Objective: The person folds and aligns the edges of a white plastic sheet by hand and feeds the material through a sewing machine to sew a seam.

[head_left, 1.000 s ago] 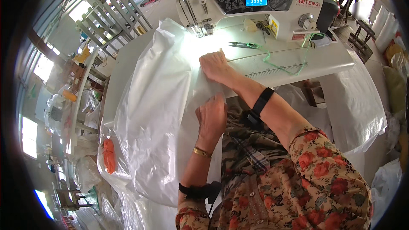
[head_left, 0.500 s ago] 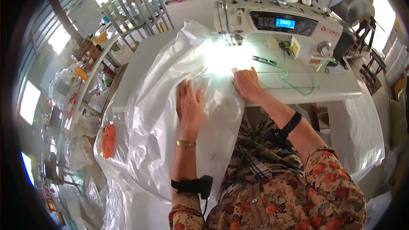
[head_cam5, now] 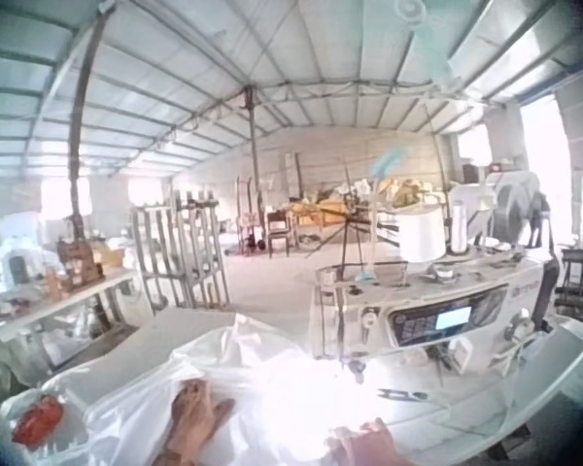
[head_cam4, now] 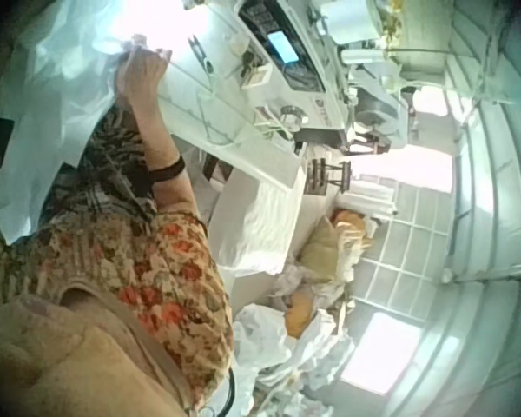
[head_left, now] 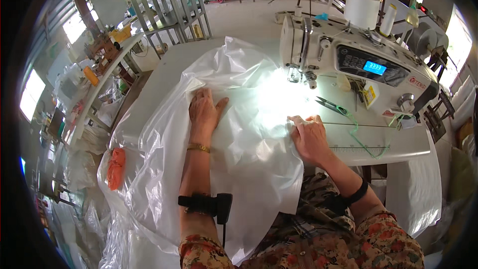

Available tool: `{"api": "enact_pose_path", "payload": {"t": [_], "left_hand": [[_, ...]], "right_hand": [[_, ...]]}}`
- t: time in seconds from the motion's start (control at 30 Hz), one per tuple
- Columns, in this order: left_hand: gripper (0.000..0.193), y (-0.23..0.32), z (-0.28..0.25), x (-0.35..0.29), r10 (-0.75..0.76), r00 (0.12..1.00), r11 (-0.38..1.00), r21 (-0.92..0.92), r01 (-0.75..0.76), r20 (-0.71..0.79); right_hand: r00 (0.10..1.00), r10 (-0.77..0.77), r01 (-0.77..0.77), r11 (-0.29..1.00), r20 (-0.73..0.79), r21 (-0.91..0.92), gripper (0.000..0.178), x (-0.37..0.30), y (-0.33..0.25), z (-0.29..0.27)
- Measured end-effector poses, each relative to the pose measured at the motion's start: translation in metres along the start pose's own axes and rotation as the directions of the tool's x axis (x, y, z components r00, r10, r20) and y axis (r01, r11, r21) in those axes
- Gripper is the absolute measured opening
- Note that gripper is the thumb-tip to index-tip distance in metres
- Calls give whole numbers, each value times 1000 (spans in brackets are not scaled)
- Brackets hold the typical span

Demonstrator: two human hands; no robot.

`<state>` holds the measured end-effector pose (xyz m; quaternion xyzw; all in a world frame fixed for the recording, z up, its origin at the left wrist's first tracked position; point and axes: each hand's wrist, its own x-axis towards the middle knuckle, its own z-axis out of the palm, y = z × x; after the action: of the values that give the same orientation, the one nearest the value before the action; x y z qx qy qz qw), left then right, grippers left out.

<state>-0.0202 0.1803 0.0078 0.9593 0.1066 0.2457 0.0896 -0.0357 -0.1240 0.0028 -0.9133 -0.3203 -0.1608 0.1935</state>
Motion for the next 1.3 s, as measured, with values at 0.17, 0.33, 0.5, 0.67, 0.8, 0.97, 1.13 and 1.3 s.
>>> {"api": "enact_pose_path", "payload": {"t": [0.17, 0.33, 0.5, 0.67, 0.8, 0.97, 1.13, 1.3], "left_hand": [[59, 7, 4, 0, 38, 999, 998, -44, -38, -18], [55, -4, 1, -5, 77, 994, 996, -46, -80, -73], [50, -1, 0, -2, 83, 995, 993, -84, -88, -57], [40, 5, -10, -4, 73, 986, 990, -112, -91, -150], [28, 40, -31, 4, 209, 932, 940, -201, -275, -297], [21, 100, -18, 64, 548, 749, 745, -191, -639, -372], [14, 118, 23, 92, 647, 716, 687, -206, -697, -262], [10, 113, 28, 89, 622, 748, 672, -333, -661, -231]], "right_hand": [[999, -2, 3, 1000, -41, 15, 27, 2, -2, -8], [1000, 26, -25, 995, -8, 93, 25, 7, -13, -11], [1000, 10, -9, 998, -18, 69, 24, 7, -9, -8], [999, -36, 40, 994, -36, 106, 23, 10, -7, -9], [995, 39, -49, 992, 87, 114, 22, 10, -5, -15], [999, -22, 26, 994, -37, 102, 21, 11, -9, -16], [999, -20, 24, 988, -26, 152, 20, 11, -16, -14], [1000, -8, 10, 990, -15, 143, 19, 12, -10, -18]]}}
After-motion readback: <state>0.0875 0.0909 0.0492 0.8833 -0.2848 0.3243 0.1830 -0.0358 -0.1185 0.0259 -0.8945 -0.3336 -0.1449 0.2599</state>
